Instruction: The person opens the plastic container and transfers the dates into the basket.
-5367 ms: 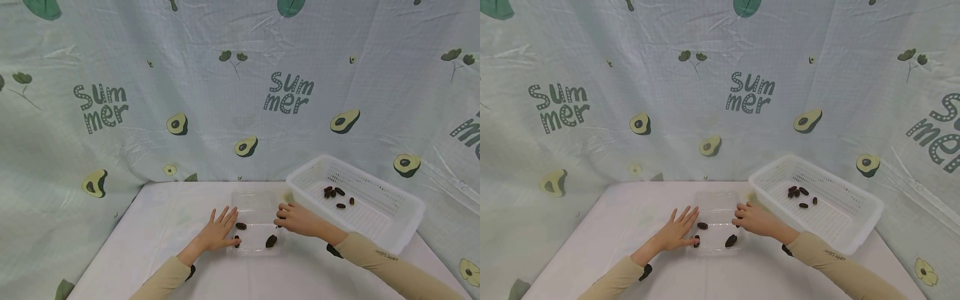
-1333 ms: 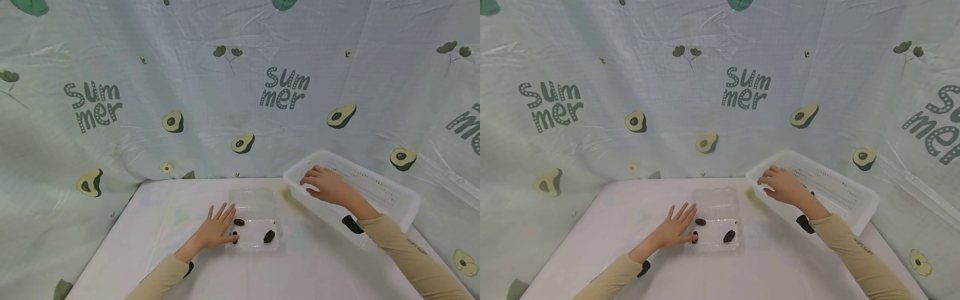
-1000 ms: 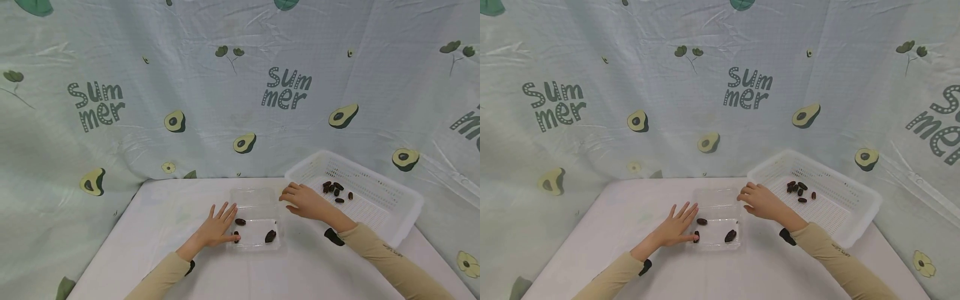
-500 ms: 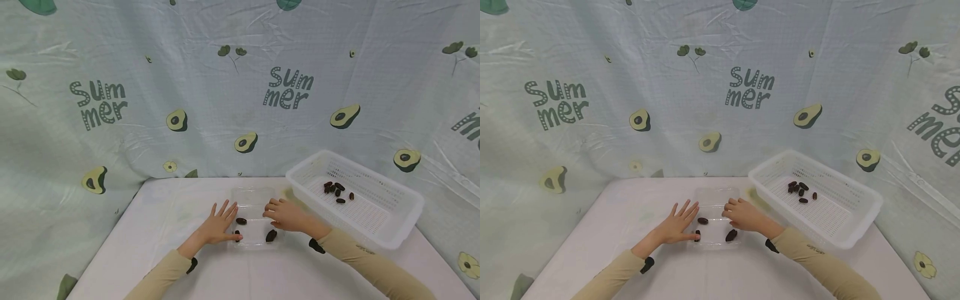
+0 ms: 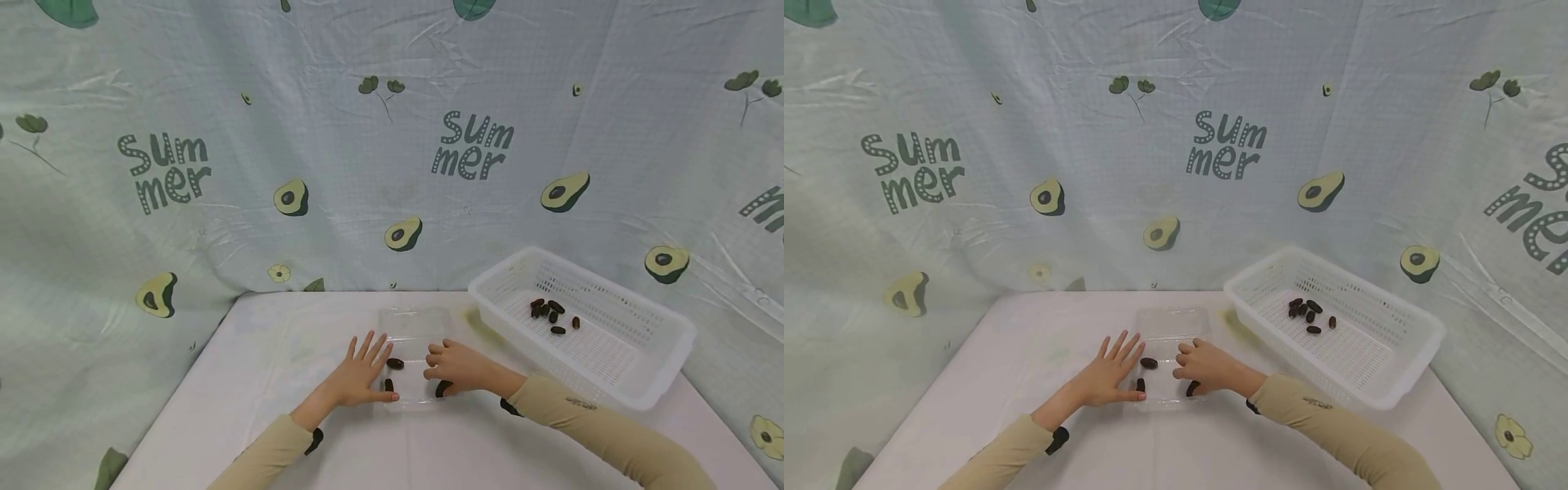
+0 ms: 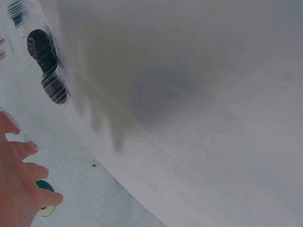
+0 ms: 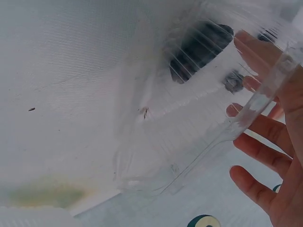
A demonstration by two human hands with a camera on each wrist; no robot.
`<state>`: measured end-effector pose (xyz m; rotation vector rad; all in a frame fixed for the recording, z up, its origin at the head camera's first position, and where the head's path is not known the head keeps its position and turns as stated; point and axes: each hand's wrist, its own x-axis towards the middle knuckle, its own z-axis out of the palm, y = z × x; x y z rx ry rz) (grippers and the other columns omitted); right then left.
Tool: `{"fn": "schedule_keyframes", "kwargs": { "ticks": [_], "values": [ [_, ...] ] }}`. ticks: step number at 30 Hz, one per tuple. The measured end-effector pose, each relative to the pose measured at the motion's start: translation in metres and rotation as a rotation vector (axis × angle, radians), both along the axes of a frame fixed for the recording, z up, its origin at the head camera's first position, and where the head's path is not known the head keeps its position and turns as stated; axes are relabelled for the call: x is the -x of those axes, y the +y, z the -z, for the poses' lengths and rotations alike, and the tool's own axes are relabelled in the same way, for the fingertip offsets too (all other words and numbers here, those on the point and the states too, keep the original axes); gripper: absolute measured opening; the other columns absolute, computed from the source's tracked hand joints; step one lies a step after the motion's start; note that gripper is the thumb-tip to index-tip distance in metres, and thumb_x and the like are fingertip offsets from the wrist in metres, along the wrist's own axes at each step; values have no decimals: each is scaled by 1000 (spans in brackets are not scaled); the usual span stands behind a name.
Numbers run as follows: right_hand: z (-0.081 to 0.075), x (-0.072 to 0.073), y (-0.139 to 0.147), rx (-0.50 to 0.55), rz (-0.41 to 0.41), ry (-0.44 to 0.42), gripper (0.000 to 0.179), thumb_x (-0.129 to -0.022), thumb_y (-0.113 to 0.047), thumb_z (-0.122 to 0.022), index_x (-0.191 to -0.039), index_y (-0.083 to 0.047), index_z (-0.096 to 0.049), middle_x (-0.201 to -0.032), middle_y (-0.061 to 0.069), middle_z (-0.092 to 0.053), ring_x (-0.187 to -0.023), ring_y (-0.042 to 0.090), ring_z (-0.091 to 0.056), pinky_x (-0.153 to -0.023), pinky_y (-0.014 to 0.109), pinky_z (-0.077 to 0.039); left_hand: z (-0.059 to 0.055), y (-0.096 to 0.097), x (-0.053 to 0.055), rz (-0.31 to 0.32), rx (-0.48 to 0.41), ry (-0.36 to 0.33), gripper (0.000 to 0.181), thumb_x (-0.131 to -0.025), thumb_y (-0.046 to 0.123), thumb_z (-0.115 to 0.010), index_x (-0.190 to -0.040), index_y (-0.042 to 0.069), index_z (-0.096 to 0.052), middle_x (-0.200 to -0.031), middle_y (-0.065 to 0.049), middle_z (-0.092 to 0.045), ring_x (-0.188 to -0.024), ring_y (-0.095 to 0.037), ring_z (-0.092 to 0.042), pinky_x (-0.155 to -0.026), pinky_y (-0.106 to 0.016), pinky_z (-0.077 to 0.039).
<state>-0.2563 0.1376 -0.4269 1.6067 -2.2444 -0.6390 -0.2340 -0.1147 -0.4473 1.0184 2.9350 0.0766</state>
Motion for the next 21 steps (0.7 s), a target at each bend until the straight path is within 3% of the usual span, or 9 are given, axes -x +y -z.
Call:
{"fn": "schedule_keyframes", "kwargs": {
  "ticks": [9, 21],
  "values": [
    [7, 2, -4, -77, 15, 4, 36, -65, -54, -70, -92, -33, -59, -82, -13, -56, -76, 7, -42, -63, 24, -37, 4, 0, -2, 1, 15, 13, 97, -77, 75, -30, -144, 6, -14, -150, -15, -10, -137, -38, -6, -105, -60, -9],
    [16, 7, -9, -105, 24, -34, 22, -69, -45, -71, -83, -33, -60, -75, -15, -61, -70, 6, -40, -58, 24, -33, 2, 2, -3, -1, 27, 10, 95, -79, 73, -33, -144, 7, -13, -150, -15, -9, -138, -37, -6, -105, -60, -10]
  ]
}}
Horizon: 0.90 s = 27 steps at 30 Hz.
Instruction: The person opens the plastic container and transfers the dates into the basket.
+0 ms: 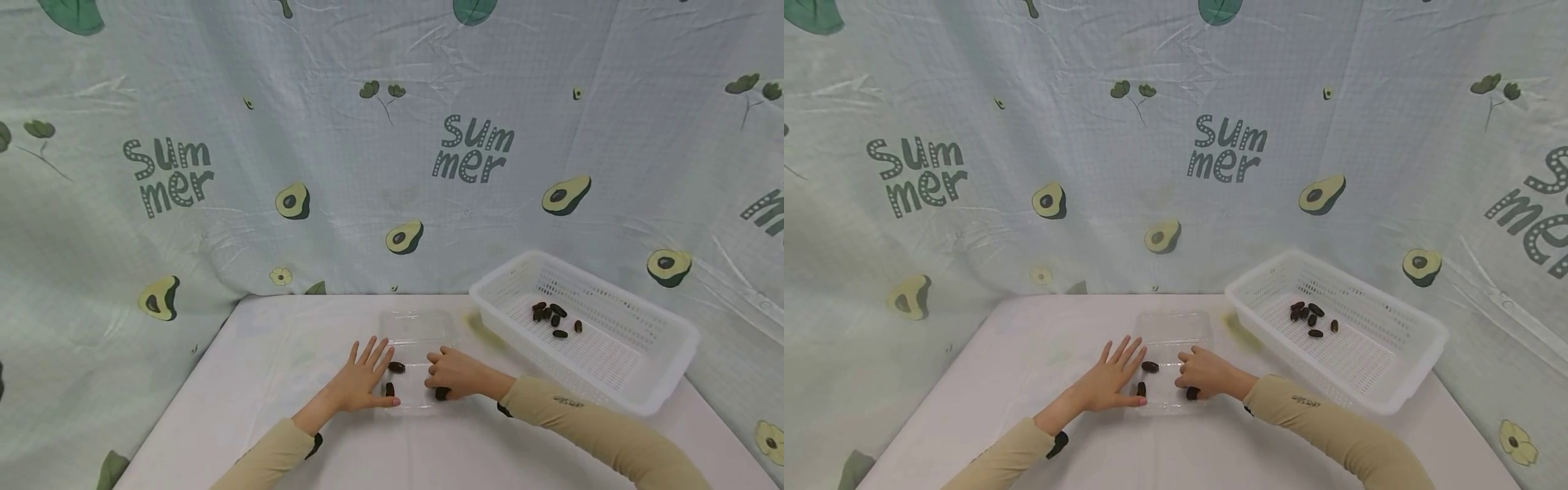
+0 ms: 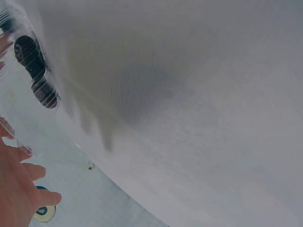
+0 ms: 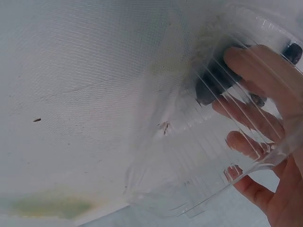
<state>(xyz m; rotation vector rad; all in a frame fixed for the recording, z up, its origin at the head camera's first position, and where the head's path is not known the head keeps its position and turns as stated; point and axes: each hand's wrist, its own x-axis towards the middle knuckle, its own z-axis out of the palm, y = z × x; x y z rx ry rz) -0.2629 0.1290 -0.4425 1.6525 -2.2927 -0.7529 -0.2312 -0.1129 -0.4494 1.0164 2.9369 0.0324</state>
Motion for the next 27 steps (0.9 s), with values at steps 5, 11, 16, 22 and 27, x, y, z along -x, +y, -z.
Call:
{"fn": "schedule_keyframes", "kwargs": {
  "ticks": [5, 11, 16, 22, 27],
  "values": [
    [0, -1, -1, -18, 22, -14, 19, -70, -42, -71, -83, -34, -60, -76, -15, -62, -70, 6, -41, -59, 24, -33, 0, 0, 0, 0, 7, 1, 95, -79, 73, -33, -144, 7, -13, -151, -15, -9, -138, -36, -7, -105, -59, -10],
    [-2, 0, -1, 5, 14, -31, 18, -71, -38, -70, -85, -33, -61, -76, -14, -62, -70, 6, -41, -59, 24, -34, 0, 0, 1, 3, 11, 3, 95, -79, 73, -31, -144, 6, -13, -151, -15, -8, -138, -36, -6, -105, -59, -10],
    [-4, 2, 3, 45, -13, -3, 24, -69, -40, -71, -87, -30, -59, -75, -13, -61, -70, 7, -40, -59, 24, -35, -1, -1, 1, 5, 25, 6, 95, -79, 74, -30, -144, 7, -12, -151, -14, -8, -138, -36, -6, -105, -59, -10],
    [-17, 1, 14, 82, -36, 59, 28, -66, -42, -73, -86, -30, -57, -74, -13, -56, -71, 8, -41, -58, 22, -34, -4, -1, 0, 2, 23, 1, 93, -79, 71, -34, -144, 8, -13, -151, -14, -9, -138, -36, -6, -105, -59, -10],
    [-37, -5, 29, 140, -47, 111, 23, -68, -38, -72, -82, -28, -56, -72, -11, -50, -69, 9, -38, -57, 22, -26, -5, 0, 0, 10, 10, 4, 93, -80, 70, -35, -144, 6, -14, -150, -15, -10, -138, -36, -8, -104, -60, -11]
  ]
}}
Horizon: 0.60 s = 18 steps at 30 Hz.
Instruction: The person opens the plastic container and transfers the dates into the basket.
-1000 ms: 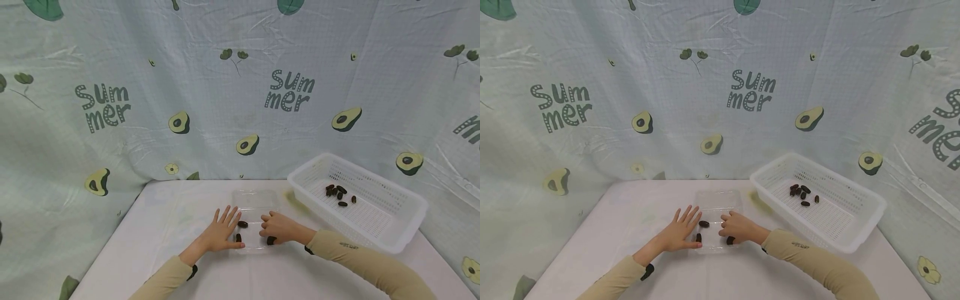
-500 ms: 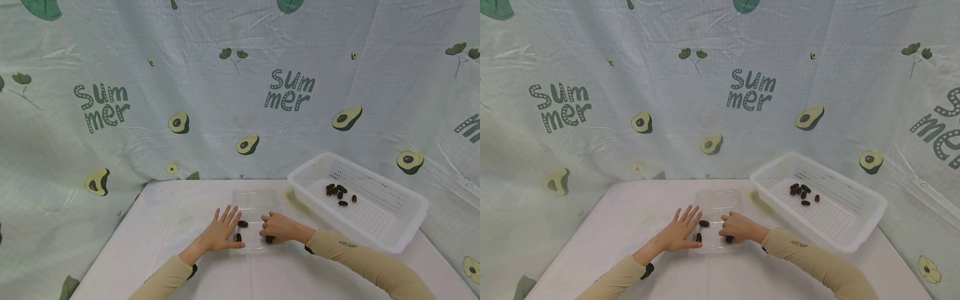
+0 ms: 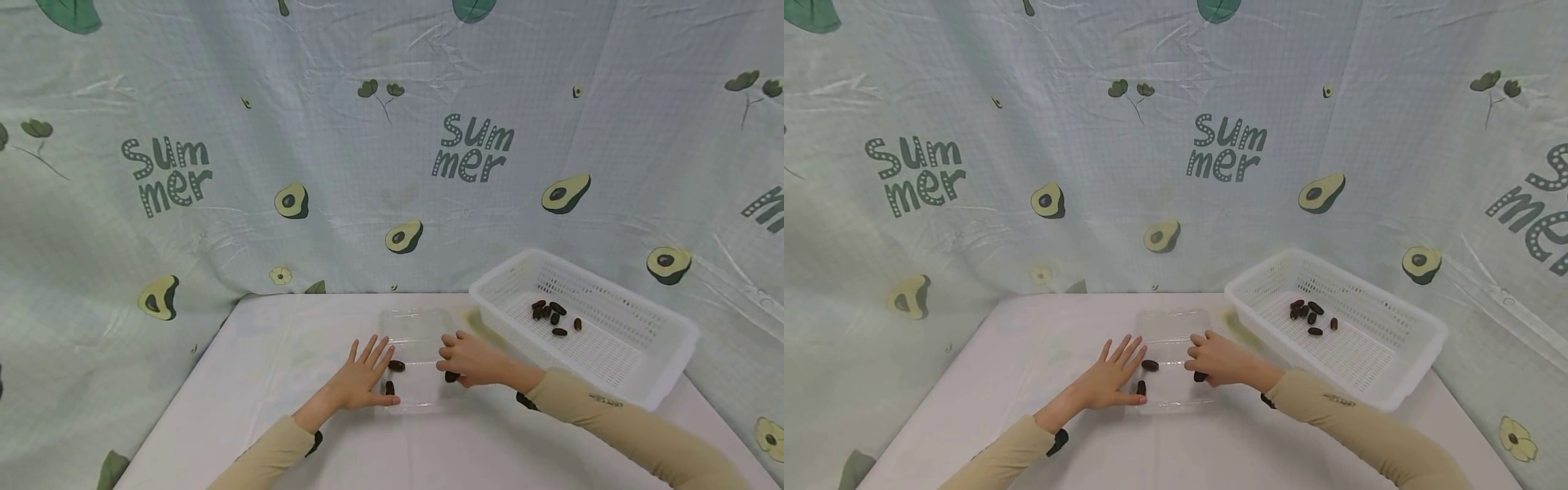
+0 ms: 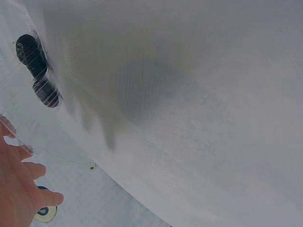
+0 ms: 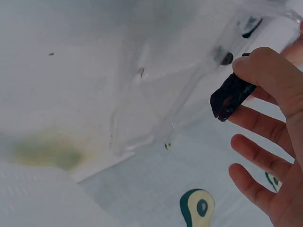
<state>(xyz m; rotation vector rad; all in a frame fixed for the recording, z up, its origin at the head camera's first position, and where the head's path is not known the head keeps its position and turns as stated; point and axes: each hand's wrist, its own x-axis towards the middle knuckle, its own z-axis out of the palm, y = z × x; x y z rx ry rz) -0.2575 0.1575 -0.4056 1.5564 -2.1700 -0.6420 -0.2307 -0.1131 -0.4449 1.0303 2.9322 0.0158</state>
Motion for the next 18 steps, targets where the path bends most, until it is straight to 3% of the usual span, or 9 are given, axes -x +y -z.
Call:
{"fn": "schedule_keyframes", "kwargs": {
  "ticks": [8, 18],
  "values": [
    [-38, -7, 38, 111, 33, -5, 28, -64, -32, -76, -81, -23, -56, -72, -8, -47, -70, 10, -36, -57, 22, -25, 1, 0, 1, 0, -9, 3, 93, -80, 69, -36, -144, 6, -13, -150, -15, -9, -138, -36, -8, -104, -61, -11],
    [-66, -4, 92, 219, 75, 41, 36, -60, -29, -80, -83, -20, -54, -75, -4, -47, -70, 13, -38, -57, 25, -31, -1, 1, -1, 1, -14, -9, 94, -80, 70, -37, -143, 5, -14, -150, -16, -10, -137, -37, -9, -104, -61, -10]
  ]
}}
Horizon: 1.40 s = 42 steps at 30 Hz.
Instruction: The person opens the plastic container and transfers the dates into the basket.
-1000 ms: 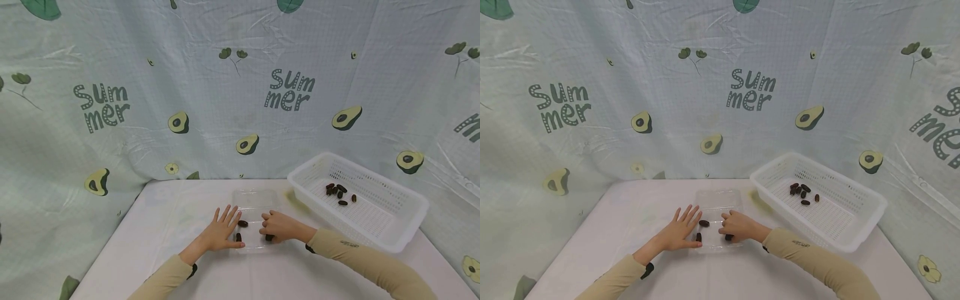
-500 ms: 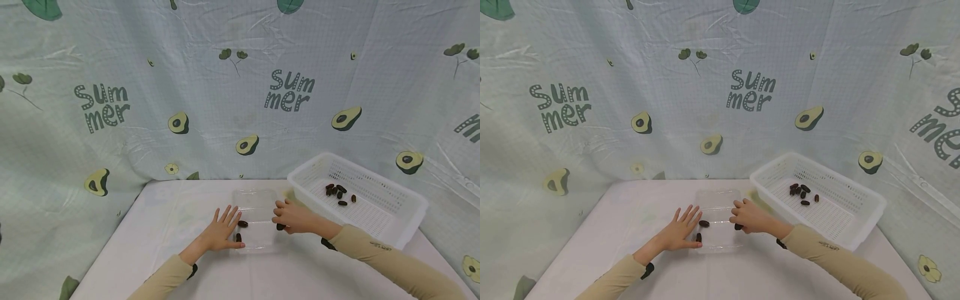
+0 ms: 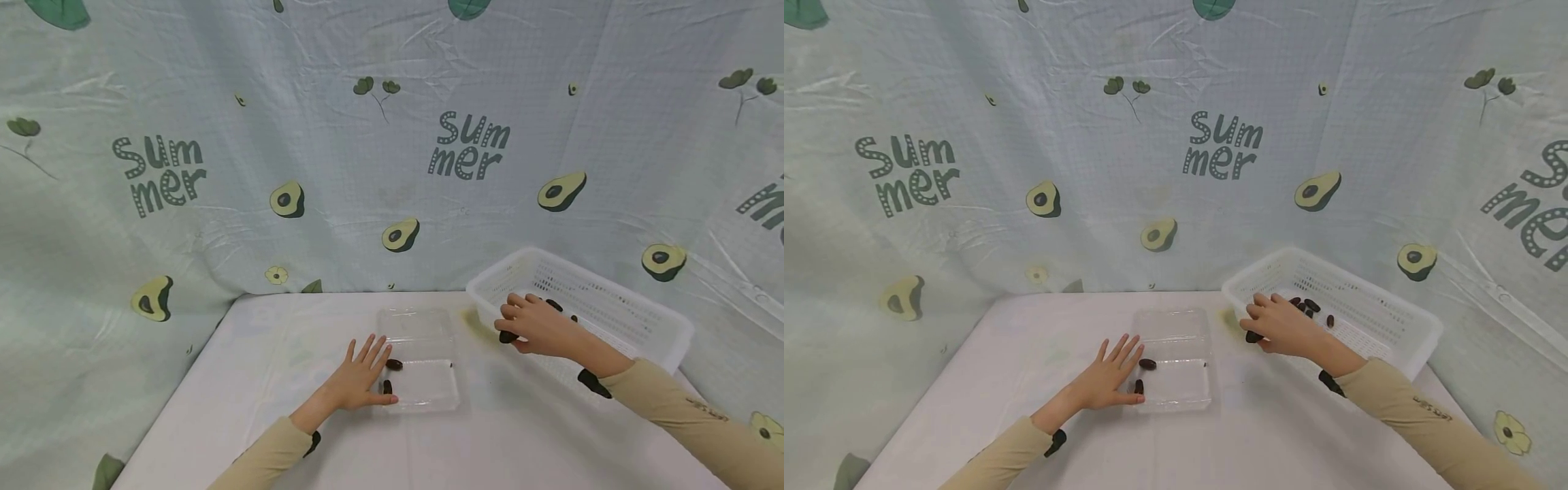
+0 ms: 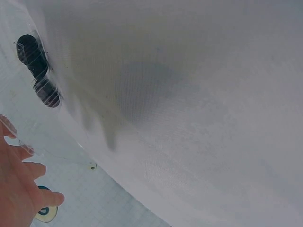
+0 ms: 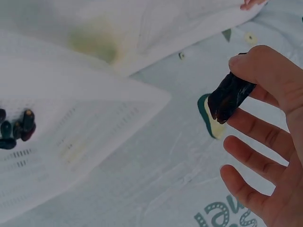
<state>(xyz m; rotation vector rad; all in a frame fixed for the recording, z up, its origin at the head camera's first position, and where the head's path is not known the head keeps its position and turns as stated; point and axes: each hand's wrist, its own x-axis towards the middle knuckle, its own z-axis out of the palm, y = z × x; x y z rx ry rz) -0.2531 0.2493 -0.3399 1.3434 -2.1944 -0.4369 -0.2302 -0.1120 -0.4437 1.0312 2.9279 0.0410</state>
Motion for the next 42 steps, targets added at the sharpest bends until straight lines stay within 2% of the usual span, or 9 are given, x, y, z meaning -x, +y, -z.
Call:
{"fn": "schedule_keyframes", "kwargs": {
  "ticks": [10, 17, 20, 28, 37, 42],
  "values": [
    [-12, 18, 45, 121, 104, -28, 39, -57, -20, -82, -83, -17, -54, -73, -1, -43, -68, 15, -38, -52, 27, -29, 1, -1, 0, 2, 2, 1, 95, -79, 72, -34, -143, 5, -14, -150, -16, -10, -138, -37, -8, -104, -61, -11],
    [-8, 35, 72, 177, 177, -27, 35, -56, -14, -82, -82, -16, -57, -70, 1, -42, -64, 16, -35, -49, 25, -26, 2, 0, 0, -1, 15, 11, 93, -80, 70, -35, -144, 6, -13, -150, -14, -9, -138, -36, -9, -104, -60, -12],
    [-6, 42, 83, 190, 228, -55, 33, -58, -13, -81, -81, -15, -58, -69, 1, -41, -63, 16, -34, -49, 26, -25, 1, 0, 0, -2, 11, 8, 93, -80, 69, -37, -144, 6, -13, -151, -14, -9, -138, -35, -9, -104, -60, -11],
    [-1, 62, 106, 241, 289, -52, 34, -59, -9, -80, -81, -12, -53, -69, 5, -40, -64, 22, -36, -45, 30, -28, 2, -1, 1, 7, 12, 21, 93, -80, 70, -35, -144, 6, -13, -150, -15, -9, -138, -36, -9, -104, -61, -12],
    [8, 77, 122, 229, 503, -113, 28, -65, -11, -75, -87, -9, -57, -75, 12, -45, -69, 27, -41, -49, 37, -35, 5, -2, 2, 7, 4, 16, 93, -80, 70, -34, -144, 7, -12, -151, -15, -8, -138, -35, -7, -105, -60, -10],
    [18, 81, 128, 217, 590, -124, 26, -68, -14, -74, -86, -9, -56, -75, 13, -46, -68, 28, -42, -47, 36, -34, 5, -2, 2, 6, 10, 19, 93, -80, 71, -33, -144, 7, -12, -151, -14, -7, -138, -35, -7, -105, -60, -10]
  ]
}}
